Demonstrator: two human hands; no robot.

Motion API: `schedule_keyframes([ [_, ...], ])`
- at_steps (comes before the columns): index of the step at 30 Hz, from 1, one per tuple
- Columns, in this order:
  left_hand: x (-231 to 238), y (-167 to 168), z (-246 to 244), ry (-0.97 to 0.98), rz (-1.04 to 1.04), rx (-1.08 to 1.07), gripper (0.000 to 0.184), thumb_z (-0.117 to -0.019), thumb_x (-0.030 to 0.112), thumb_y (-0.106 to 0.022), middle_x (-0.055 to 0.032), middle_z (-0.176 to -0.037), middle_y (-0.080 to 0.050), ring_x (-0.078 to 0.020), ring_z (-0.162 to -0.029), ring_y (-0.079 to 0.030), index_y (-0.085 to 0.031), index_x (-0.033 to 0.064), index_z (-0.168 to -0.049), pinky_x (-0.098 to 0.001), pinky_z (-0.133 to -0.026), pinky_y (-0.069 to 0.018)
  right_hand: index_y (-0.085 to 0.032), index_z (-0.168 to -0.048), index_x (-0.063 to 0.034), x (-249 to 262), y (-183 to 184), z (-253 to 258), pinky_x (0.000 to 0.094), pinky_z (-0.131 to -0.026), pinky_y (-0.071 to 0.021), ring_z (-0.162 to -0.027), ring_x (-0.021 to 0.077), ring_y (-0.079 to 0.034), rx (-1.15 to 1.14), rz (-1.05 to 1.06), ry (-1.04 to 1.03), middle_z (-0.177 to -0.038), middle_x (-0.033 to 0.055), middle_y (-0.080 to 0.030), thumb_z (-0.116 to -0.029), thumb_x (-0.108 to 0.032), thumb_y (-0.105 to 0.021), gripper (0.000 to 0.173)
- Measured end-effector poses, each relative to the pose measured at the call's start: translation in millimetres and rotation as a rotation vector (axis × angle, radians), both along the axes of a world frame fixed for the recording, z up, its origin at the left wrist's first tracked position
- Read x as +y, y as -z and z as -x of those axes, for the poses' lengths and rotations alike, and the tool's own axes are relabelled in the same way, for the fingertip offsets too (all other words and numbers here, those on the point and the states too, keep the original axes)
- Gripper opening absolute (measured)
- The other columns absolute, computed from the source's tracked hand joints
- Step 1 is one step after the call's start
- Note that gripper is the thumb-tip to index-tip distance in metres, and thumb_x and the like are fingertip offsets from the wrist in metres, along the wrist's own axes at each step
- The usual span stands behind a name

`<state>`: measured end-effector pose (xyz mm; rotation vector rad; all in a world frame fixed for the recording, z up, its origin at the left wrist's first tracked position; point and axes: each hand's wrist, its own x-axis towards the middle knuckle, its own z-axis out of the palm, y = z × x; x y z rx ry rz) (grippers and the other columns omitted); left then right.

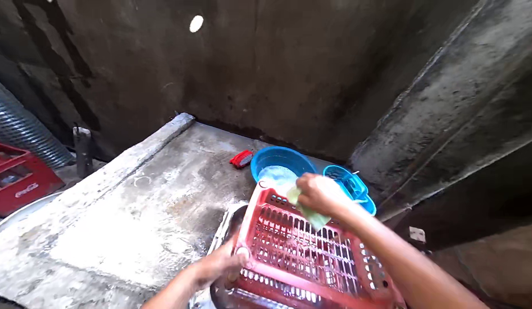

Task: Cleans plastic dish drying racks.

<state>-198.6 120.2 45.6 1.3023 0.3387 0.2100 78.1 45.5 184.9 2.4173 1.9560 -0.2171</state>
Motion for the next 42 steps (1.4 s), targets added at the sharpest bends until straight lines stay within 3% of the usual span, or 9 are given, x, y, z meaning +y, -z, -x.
schedule_keyframes([
  [2,16.0,1.5,-2.9,0.042,0.049,-0.005,0.097,-0.0934,0.071,-0.048,-0.0015,-0.13,-0.063,-0.007,-0.115,-0.062,-0.024,-0.0004,-0.154,-0.0296,-0.099,-0.0533,-0.062,-0.122,0.0077,-22.0,10.7,30.4,0.0644,-0.093,-0.0467,-0.117,0.0494,-0.06,-0.073,0.207,0.042,-0.124,0.0308,-0.061,-0.1019,-0.015,-0.054,0.031],
  [5,31.5,-9.0,-35.7,-0.037,0.236,-0.03,0.06,-0.1072,0.05,-0.03,-0.0042,-0.118,-0.068,-0.0116,-0.105,-0.068,-0.033,0.0086,-0.15,-0.0308,-0.089,-0.0585,-0.062,-0.124,0.0086,-53.2,9.1,27.0,0.064,-0.093,-0.0471,-0.118,0.0504,-0.06,-0.114,0.261,0.211,-0.126,0.0326,-0.06,-0.1016,-0.012,-0.053,0.031],
  [12,39.8,-19.5,-81.0,-0.1,0.489,0.1,0.032,-0.1106,0.023,-0.031,-0.008,-0.076,-0.068,-0.015,-0.065,-0.07,-0.057,0.005,-0.106,-0.0305,-0.058,-0.0601,-0.05,-0.141,0.0047,-95.7,61.9,5.0,0.0641,-0.098,-0.0473,-0.122,0.0502,-0.058,0.032,0.155,0.719,-0.143,0.0325,-0.05,-0.1036,-0.022,-0.053,0.046],
  [14,45.3,-15.1,-81.3,-0.076,0.468,0.092,0.026,-0.1098,0.02,-0.035,-0.0088,-0.079,-0.068,-0.0156,-0.067,-0.07,-0.055,0.0043,-0.111,-0.0312,-0.059,-0.06,-0.046,-0.147,-0.0004,-100.5,88.2,7.5,0.0638,-0.102,-0.046,-0.125,0.0481,-0.057,0.156,0.068,0.722,-0.147,0.0295,-0.048,-0.1006,-0.027,-0.064,0.056],
  [21,56.6,-8.1,-80.2,0.032,0.391,0.13,0.018,-0.1068,0.014,-0.042,-0.0088,-0.082,-0.062,-0.0155,-0.068,-0.066,-0.049,0.0039,-0.119,-0.0309,-0.059,-0.0575,-0.061,-0.132,0.0047,-105.7,83.1,6.3,0.0626,-0.105,-0.0449,-0.123,0.0474,-0.059,0.097,-0.21,0.953,-0.132,0.0322,-0.059,-0.0997,-0.015,-0.063,0.038],
  [24,61.9,-9.1,-81.0,0.066,0.363,0.158,0.016,-0.1065,0.013,-0.044,-0.0086,-0.082,-0.06,-0.0149,-0.068,-0.063,-0.051,0.0028,-0.116,-0.0296,-0.06,-0.0556,-0.049,-0.148,0.0004,-103.9,90.7,11.5,0.0632,-0.11,-0.0399,-0.133,0.0494,-0.051,0.142,0.002,1.063,-0.145,0.0342,-0.048,-0.101,-0.021,-0.062,0.053],
  [29,70.3,-10.8,-81.5,0.148,0.339,0.185,0.02,-0.108,0.015,-0.042,-0.0092,-0.089,-0.06,-0.0155,-0.076,-0.063,-0.052,0.0021,-0.121,-0.0304,-0.067,-0.0549,-0.054,-0.136,0.0075,-54.7,90.0,25.9,0.0618,-0.106,-0.0438,-0.131,0.0463,-0.055,0.147,-0.023,1.32,-0.137,0.0319,-0.057,-0.1003,-0.01,-0.055,0.04],
  [37,71.6,-6.6,-84.5,0.185,0.264,0.153,0.028,-0.1098,0.02,-0.043,-0.0101,-0.097,-0.062,-0.0148,-0.084,-0.063,-0.054,0.0002,-0.125,-0.0311,-0.074,-0.0538,-0.058,-0.134,0.0035,53.9,99.4,101.3,0.0602,-0.104,-0.0458,-0.123,0.0431,-0.06,0.339,-0.085,0.72,-0.127,0.0285,-0.063,-0.1001,-0.011,-0.058,0.037],
  [42,62.5,-9.6,-84.3,0.082,0.271,0.162,0.023,-0.1094,0.016,-0.041,-0.0083,-0.087,-0.059,-0.0135,-0.074,-0.061,-0.055,-0.0007,-0.117,-0.0291,-0.067,-0.0539,-0.062,-0.135,0.0005,4.9,88.9,76.0,0.0611,-0.107,-0.0431,-0.127,0.0431,-0.058,0.159,0.028,0.681,-0.135,0.0246,-0.062,-0.0998,-0.005,-0.056,0.036],
])
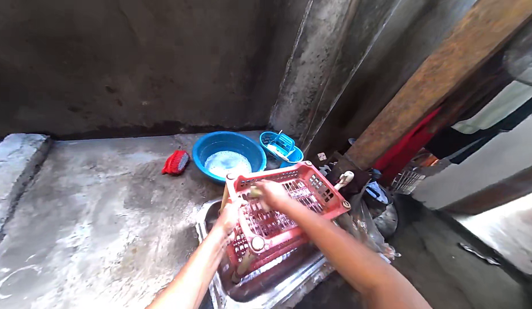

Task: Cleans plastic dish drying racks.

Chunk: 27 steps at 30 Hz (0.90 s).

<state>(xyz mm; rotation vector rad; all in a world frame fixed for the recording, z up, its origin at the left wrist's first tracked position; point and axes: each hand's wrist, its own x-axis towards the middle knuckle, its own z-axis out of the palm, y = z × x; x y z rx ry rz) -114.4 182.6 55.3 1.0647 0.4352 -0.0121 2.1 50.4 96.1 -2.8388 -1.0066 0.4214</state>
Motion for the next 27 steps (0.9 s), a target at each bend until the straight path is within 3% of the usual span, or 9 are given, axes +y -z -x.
schedule_keyframes([
  [3,2.0,1.8,0.9,0.018,-0.021,-0.016,0.024,-0.1106,0.019,-0.039,-0.0066,-0.087,-0.059,-0.0125,-0.075,-0.062,-0.055,0.0008,-0.116,-0.0274,-0.068,-0.054,-0.06,-0.138,-0.0012,-76.7,-1.7,-44.2,0.0664,-0.106,-0.0419,-0.128,0.0484,-0.056,-0.033,0.064,0.347,-0.136,0.029,-0.06,-0.1024,-0.009,-0.055,0.037],
  [6,3.6,-0.9,0.3,0.051,-0.063,0.002,0.036,-0.1124,0.028,-0.036,-0.0081,-0.094,-0.06,-0.0136,-0.081,-0.061,-0.057,0.0001,-0.121,-0.03,-0.072,-0.0532,-0.06,-0.135,0.0022,-73.3,9.3,-55.3,0.066,-0.103,-0.0435,-0.126,0.0482,-0.057,-0.036,0.012,0.544,-0.133,0.0308,-0.061,-0.1023,-0.014,-0.056,0.037],
  [8,2.7,-1.1,1.9,0.062,-0.084,0.003,0.043,-0.1128,0.033,-0.033,-0.0106,-0.102,-0.061,-0.0148,-0.088,-0.062,-0.055,-0.0004,-0.127,-0.0319,-0.077,-0.054,-0.06,-0.133,0.0035,-36.4,15.5,-41.6,0.0632,-0.103,-0.0453,-0.124,0.0461,-0.06,-0.007,-0.048,0.479,-0.129,0.0299,-0.063,-0.1047,-0.022,-0.056,0.039],
  [12,-0.8,1.8,2.1,0.063,-0.104,-0.047,0.048,-0.113,0.033,-0.031,-0.0161,-0.133,-0.059,-0.0186,-0.117,-0.06,-0.047,0.0001,-0.144,-0.0363,-0.098,-0.0508,-0.059,-0.134,0.0015,36.3,15.7,7.9,0.0598,-0.104,-0.0459,-0.123,0.0426,-0.061,0.133,-0.186,0.072,-0.127,0.0275,-0.064,-0.1035,-0.015,-0.053,0.035],
  [16,0.0,-3.0,3.0,-0.037,-0.193,-0.032,0.046,-0.1116,0.032,-0.04,-0.0156,-0.125,-0.061,-0.0169,-0.106,-0.065,-0.04,0.0017,-0.147,-0.0334,-0.087,-0.0553,-0.063,-0.118,0.0086,31.3,0.6,12.2,0.0554,-0.097,-0.0472,-0.109,0.0375,-0.063,0.326,-0.244,-0.227,-0.114,0.0271,-0.066,-0.0996,-0.013,-0.062,0.029],
  [19,-1.2,-2.5,11.6,-0.185,-0.256,-0.098,0.071,-0.1073,0.03,-0.051,-0.0254,-0.159,-0.033,-0.0314,-0.143,-0.041,-0.016,0.0026,-0.161,-0.0471,-0.115,-0.0382,-0.064,-0.117,0.01,2.2,-25.9,-4.9,0.0432,-0.091,-0.0513,-0.096,0.024,-0.064,0.419,-0.359,-0.207,-0.109,0.0214,-0.066,-0.0966,-0.007,-0.064,0.026],
  [21,-11.6,1.2,37.4,-0.189,-0.345,-0.193,0.09,-0.0983,0.039,-0.059,-0.0246,-0.166,-0.017,-0.0317,-0.152,-0.027,-0.009,0.0026,-0.163,-0.0476,-0.12,-0.031,-0.062,-0.123,0.0057,-4.0,-42.9,-10.4,0.0379,-0.086,-0.056,-0.091,0.018,-0.067,0.398,-0.542,-0.088,-0.107,0.0171,-0.068,-0.0998,-0.006,-0.06,0.026],
  [24,-45.5,26.1,76.3,-0.177,-0.613,-0.331,0.121,-0.0783,0.052,-0.074,-0.0292,-0.166,-0.013,-0.0326,-0.155,-0.02,-0.008,-0.0071,-0.16,-0.0437,-0.124,-0.0253,-0.063,-0.13,-0.0015,18.2,-47.7,-17.1,0.0458,-0.088,-0.057,-0.096,0.0237,-0.069,0.205,-0.636,-0.059,-0.112,0.0172,-0.07,-0.1017,-0.01,-0.06,0.029],
  [27,-60.0,55.4,77.0,-0.19,-0.746,-0.339,0.118,-0.0731,0.022,-0.084,-0.0312,-0.16,-0.03,-0.0317,-0.149,-0.037,-0.011,-0.0112,-0.159,-0.042,-0.121,-0.0326,-0.064,-0.135,-0.0037,56.2,-28.0,-20.3,0.0577,-0.1,-0.0493,-0.115,0.0387,-0.064,-0.01,-0.491,-0.086,-0.124,0.0243,-0.065,-0.1016,-0.017,-0.061,0.036],
])
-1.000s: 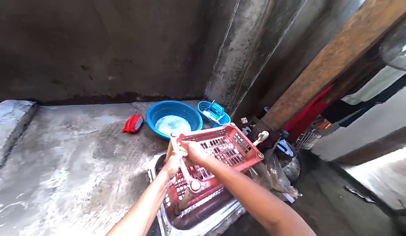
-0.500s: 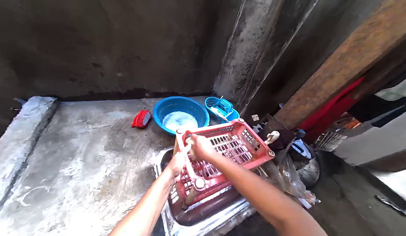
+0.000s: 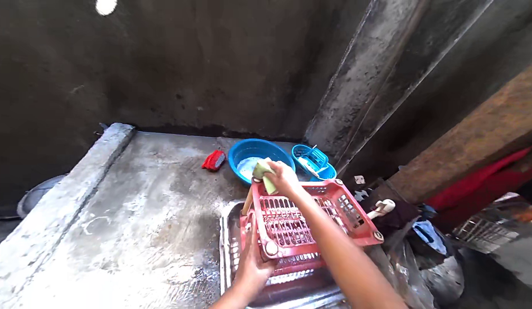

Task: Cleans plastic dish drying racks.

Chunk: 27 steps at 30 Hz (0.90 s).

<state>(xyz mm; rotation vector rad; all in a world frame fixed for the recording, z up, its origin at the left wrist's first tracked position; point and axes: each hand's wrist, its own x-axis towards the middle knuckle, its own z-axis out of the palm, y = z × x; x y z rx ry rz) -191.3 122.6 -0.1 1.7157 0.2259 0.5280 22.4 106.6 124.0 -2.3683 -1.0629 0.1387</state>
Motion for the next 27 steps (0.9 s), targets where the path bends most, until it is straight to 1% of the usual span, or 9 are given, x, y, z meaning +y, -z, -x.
schedule_keyframes([
  [2,2.2,1.0,-6.3,0.043,-0.09,0.1,0.099,-0.0786,0.017,-0.08,-0.0283,-0.141,-0.056,-0.031,-0.133,-0.056,-0.024,-0.0151,-0.153,-0.0444,-0.115,-0.0412,-0.066,-0.129,-0.0023,18.8,12.3,3.7,0.0577,-0.1,-0.0486,-0.117,0.0408,-0.063,-0.06,0.109,0.011,-0.125,0.0251,-0.064,-0.1045,-0.021,-0.056,0.032],
  [3,3.4,0.5,-7.7,0.09,-0.125,0.139,0.089,-0.0811,0.018,-0.078,-0.0255,-0.132,-0.063,-0.0303,-0.126,-0.061,-0.032,-0.0155,-0.15,-0.0454,-0.113,-0.0435,-0.067,-0.125,0.0,22.9,15.5,8.0,0.0574,-0.1,-0.0487,-0.116,0.041,-0.063,-0.079,0.129,-0.007,-0.124,0.0253,-0.064,-0.105,-0.019,-0.054,0.031],
  [6,-0.9,9.3,-2.0,0.172,-0.187,0.144,0.073,-0.0822,0.02,-0.077,-0.0257,-0.12,-0.068,-0.0341,-0.118,-0.066,-0.047,-0.0165,-0.138,-0.0495,-0.108,-0.0475,-0.069,-0.116,0.0053,8.7,28.0,22.9,0.0553,-0.099,-0.0504,-0.111,0.0395,-0.067,-0.137,-0.002,-0.146,-0.114,0.0252,-0.069,-0.103,-0.015,-0.055,0.028],
  [9,-6.0,9.6,-2.9,0.202,-0.192,0.167,0.075,-0.0834,0.018,-0.075,-0.0267,-0.119,-0.068,-0.0352,-0.117,-0.066,-0.043,-0.0175,-0.141,-0.0492,-0.107,-0.0477,-0.071,-0.11,0.006,-10.5,34.2,34.7,0.0515,-0.094,-0.054,-0.102,0.0356,-0.07,-0.159,-0.129,-0.276,-0.105,0.0233,-0.072,-0.0996,-0.014,-0.059,0.026],
  [13,3.7,1.0,-5.9,0.245,-0.168,0.259,0.084,-0.0848,0.017,-0.073,-0.0253,-0.121,-0.068,-0.0345,-0.117,-0.065,-0.032,-0.0142,-0.151,-0.0493,-0.108,-0.0468,-0.072,-0.113,0.0012,8.1,20.8,40.1,0.0562,-0.093,-0.0526,-0.105,0.038,-0.069,-0.19,0.051,-0.243,-0.111,0.0223,-0.071,-0.1008,-0.016,-0.059,0.025],
  [16,6.2,0.2,-4.0,0.238,-0.185,0.273,0.088,-0.0863,0.019,-0.073,-0.025,-0.118,-0.069,-0.0356,-0.116,-0.066,-0.025,-0.014,-0.154,-0.0505,-0.107,-0.0473,-0.071,-0.111,0.0014,36.9,15.8,37.4,0.0566,-0.094,-0.0511,-0.11,0.0391,-0.066,-0.232,0.145,-0.169,-0.116,0.0216,-0.069,-0.0971,-0.007,-0.06,0.019],
  [19,4.8,-2.2,-1.8,0.228,-0.192,0.302,0.09,-0.0875,0.019,-0.072,-0.0245,-0.117,-0.069,-0.036,-0.115,-0.066,-0.023,-0.0124,-0.155,-0.0502,-0.107,-0.0471,-0.072,-0.105,0.0026,29.0,23.8,33.1,0.0562,-0.089,-0.0532,-0.103,0.0383,-0.068,-0.26,0.002,-0.254,-0.109,0.0219,-0.069,-0.0904,0.0,-0.065,0.017],
  [21,6.1,-1.1,0.0,0.229,-0.19,0.291,0.089,-0.0882,0.02,-0.073,-0.0236,-0.115,-0.07,-0.0355,-0.113,-0.068,-0.024,-0.0116,-0.155,-0.0508,-0.105,-0.0485,-0.073,-0.109,0.0019,7.3,29.3,27.1,0.0552,-0.088,-0.0547,-0.1,0.0364,-0.068,-0.214,-0.084,-0.302,-0.107,0.0214,-0.069,-0.0879,0.002,-0.067,0.022],
  [27,15.4,0.6,0.5,0.236,-0.179,0.296,0.088,-0.0909,0.025,-0.072,-0.0243,-0.12,-0.069,-0.0361,-0.117,-0.065,-0.024,-0.0085,-0.157,-0.0518,-0.108,-0.046,-0.073,-0.111,0.003,-4.7,34.7,13.4,0.0529,-0.092,-0.0539,-0.102,0.0351,-0.068,-0.185,-0.118,-0.251,-0.109,0.0212,-0.07,-0.0896,0.001,-0.065,0.023],
])
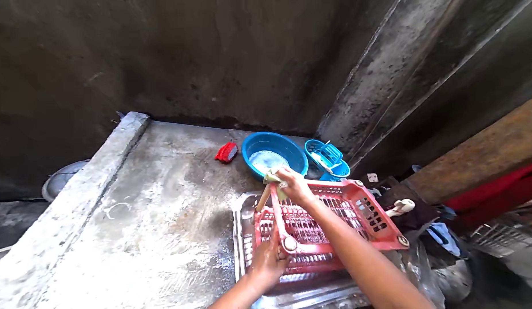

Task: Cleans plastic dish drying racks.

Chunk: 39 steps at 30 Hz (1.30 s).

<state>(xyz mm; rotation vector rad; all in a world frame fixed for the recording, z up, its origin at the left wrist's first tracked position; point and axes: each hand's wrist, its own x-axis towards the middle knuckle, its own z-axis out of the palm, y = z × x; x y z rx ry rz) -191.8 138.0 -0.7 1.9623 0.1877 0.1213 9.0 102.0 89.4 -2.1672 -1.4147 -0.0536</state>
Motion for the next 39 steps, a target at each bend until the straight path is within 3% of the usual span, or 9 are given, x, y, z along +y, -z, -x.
schedule_keyframes([
  [7,4.5,-4.2,-6.1,0.049,-0.043,0.085,0.094,-0.0903,0.025,-0.073,-0.0255,-0.124,-0.067,-0.0373,-0.12,-0.064,-0.017,-0.0067,-0.159,-0.0514,-0.109,-0.0451,-0.072,-0.111,0.0061,-24.6,-11.5,36.8,0.0424,-0.099,-0.0512,-0.107,0.0277,-0.066,0.223,0.05,-0.179,-0.11,0.0212,-0.07,-0.0922,-0.002,-0.064,0.023],
  [9,2.6,-3.0,-6.5,0.056,-0.05,0.073,0.083,-0.0909,0.026,-0.072,-0.0269,-0.123,-0.066,-0.0385,-0.12,-0.063,-0.031,-0.0103,-0.154,-0.0525,-0.109,-0.0446,-0.072,-0.111,0.0067,-44.4,-21.1,55.1,0.0434,-0.099,-0.0511,-0.108,0.0302,-0.066,0.248,0.108,-0.264,-0.11,0.023,-0.07,-0.0909,0.002,-0.062,0.023],
  [11,-0.3,3.2,-7.1,0.024,-0.08,0.007,0.058,-0.0918,0.03,-0.071,-0.0269,-0.117,-0.069,-0.039,-0.116,-0.065,-0.058,-0.0114,-0.131,-0.0537,-0.106,-0.0464,-0.073,-0.109,0.0062,-58.5,-33.4,67.0,0.0482,-0.094,-0.052,-0.103,0.0344,-0.067,0.225,0.204,-0.353,-0.107,0.024,-0.07,-0.0893,0.004,-0.062,0.023],
  [14,-1.6,9.4,-8.4,-0.011,-0.039,-0.094,0.04,-0.0911,0.024,-0.071,-0.0213,-0.113,-0.071,-0.0328,-0.112,-0.068,-0.068,-0.0058,-0.118,-0.0523,-0.103,-0.0496,-0.072,-0.113,0.0029,-62.5,-70.8,84.8,0.0578,-0.092,-0.051,-0.105,0.04,-0.067,0.134,0.495,-0.375,-0.109,0.0237,-0.07,-0.0943,-0.001,-0.062,0.021],
  [17,0.9,9.8,-2.8,-0.037,-0.044,-0.114,0.034,-0.0897,0.014,-0.072,-0.0248,-0.111,-0.071,-0.0349,-0.11,-0.067,-0.068,-0.0099,-0.114,-0.0532,-0.102,-0.0499,-0.074,-0.109,0.0007,-59.4,-71.1,125.3,0.0604,-0.089,-0.052,-0.105,0.0433,-0.067,-0.004,0.409,-0.206,-0.11,0.0246,-0.069,-0.0914,-0.003,-0.065,0.02],
  [21,-1.5,-35.7,2.0,0.146,-0.319,0.41,0.046,-0.1018,0.015,-0.058,-0.0298,-0.147,-0.05,-0.037,-0.144,-0.042,-0.053,-0.0138,-0.137,-0.044,-0.122,-0.0253,-0.074,-0.084,-0.0138,-62.3,13.0,155.0,0.0437,-0.064,-0.0521,-0.085,0.0314,-0.068,-0.481,-0.083,0.015,-0.091,0.0114,-0.069,-0.0849,-0.008,-0.071,0.007],
  [26,-1.0,3.1,-1.4,-0.04,-0.16,-0.135,0.035,-0.0871,0.01,-0.068,-0.0306,-0.111,-0.069,-0.0406,-0.111,-0.066,-0.067,-0.0145,-0.112,-0.0545,-0.101,-0.0489,-0.075,-0.084,-0.01,-97.4,39.3,149.2,0.0414,-0.067,-0.0572,-0.081,0.032,-0.07,-0.465,-0.384,0.228,-0.09,0.0162,-0.072,-0.081,-0.006,-0.07,0.007],
  [34,4.0,21.2,-7.1,-0.055,-0.087,-0.18,0.047,-0.0846,0.021,-0.069,-0.0239,-0.108,-0.071,-0.0321,-0.107,-0.068,-0.064,-0.0124,-0.117,-0.0519,-0.1,-0.0498,-0.072,-0.107,0.0105,-258.1,45.5,66.8,0.0632,-0.089,-0.0539,-0.106,0.0527,-0.066,-0.35,-0.177,0.747,-0.111,0.0336,-0.068,-0.0852,-0.002,-0.066,0.026],
  [39,2.1,21.4,-4.2,-0.065,-0.123,-0.198,0.04,-0.0841,0.021,-0.069,-0.0218,-0.101,-0.072,-0.0307,-0.101,-0.07,-0.068,-0.0102,-0.109,-0.0515,-0.098,-0.0508,-0.069,-0.114,0.0112,-296.4,28.9,29.6,0.0636,-0.094,-0.0513,-0.111,0.0502,-0.064,-0.235,-0.087,0.857,-0.117,0.0328,-0.066,-0.0985,-0.004,-0.054,0.027],
])
